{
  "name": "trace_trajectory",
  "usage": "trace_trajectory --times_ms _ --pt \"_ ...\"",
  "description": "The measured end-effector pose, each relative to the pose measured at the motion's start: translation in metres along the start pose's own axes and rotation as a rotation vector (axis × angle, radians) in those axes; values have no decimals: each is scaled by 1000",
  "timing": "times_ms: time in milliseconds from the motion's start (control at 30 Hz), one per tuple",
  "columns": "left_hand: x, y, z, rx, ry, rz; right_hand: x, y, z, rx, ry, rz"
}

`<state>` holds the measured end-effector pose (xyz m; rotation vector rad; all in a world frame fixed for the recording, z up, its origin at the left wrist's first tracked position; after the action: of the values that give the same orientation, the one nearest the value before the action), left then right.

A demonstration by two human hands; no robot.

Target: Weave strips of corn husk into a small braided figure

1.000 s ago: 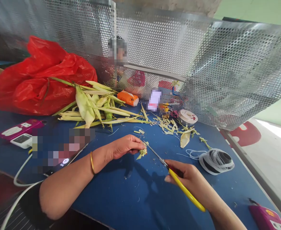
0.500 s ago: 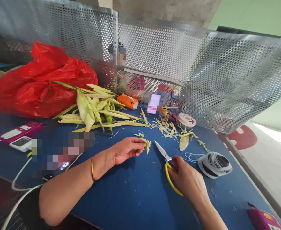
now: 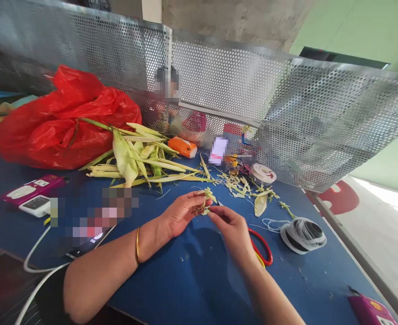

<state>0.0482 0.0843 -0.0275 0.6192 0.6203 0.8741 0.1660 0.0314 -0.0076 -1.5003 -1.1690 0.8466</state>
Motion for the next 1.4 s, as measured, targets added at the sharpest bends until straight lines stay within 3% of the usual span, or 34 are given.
trace_trajectory --times_ms 133,300,467,567,800,1033,1233,1400 --pt "0 3 -2 -39 16 36 6 -1 31 263 89 36" --pt "-1 4 -2 -2 22 35 8 6 39 377 78 32" --pt "-2 10 3 171 -16 108 6 4 35 270 -15 -26" --pt "-2 15 -1 224 38 161 7 -2 30 136 -44 -91" --pt "1 22 -11 303 128 199 4 -20 16 -238 28 -277" --pt "6 6 -16 204 105 76 0 -24 21 -353 30 -317" --pt "1 13 -5 240 44 103 1 -30 14 -309 -7 -279" --pt "-3 15 2 365 15 131 -2 -42 -22 -278 281 -282"
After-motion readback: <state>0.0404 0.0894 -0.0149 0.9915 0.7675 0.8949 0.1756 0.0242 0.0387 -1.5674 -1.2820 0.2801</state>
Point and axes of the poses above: each hand's wrist, its own x-axis towards the middle knuckle, its own z-axis out of the palm, y = z × x, the point moved 9 cm from there along x, towards the middle knuckle, and after that the axes turned 3 degrees about y, right-handed, at the moved point
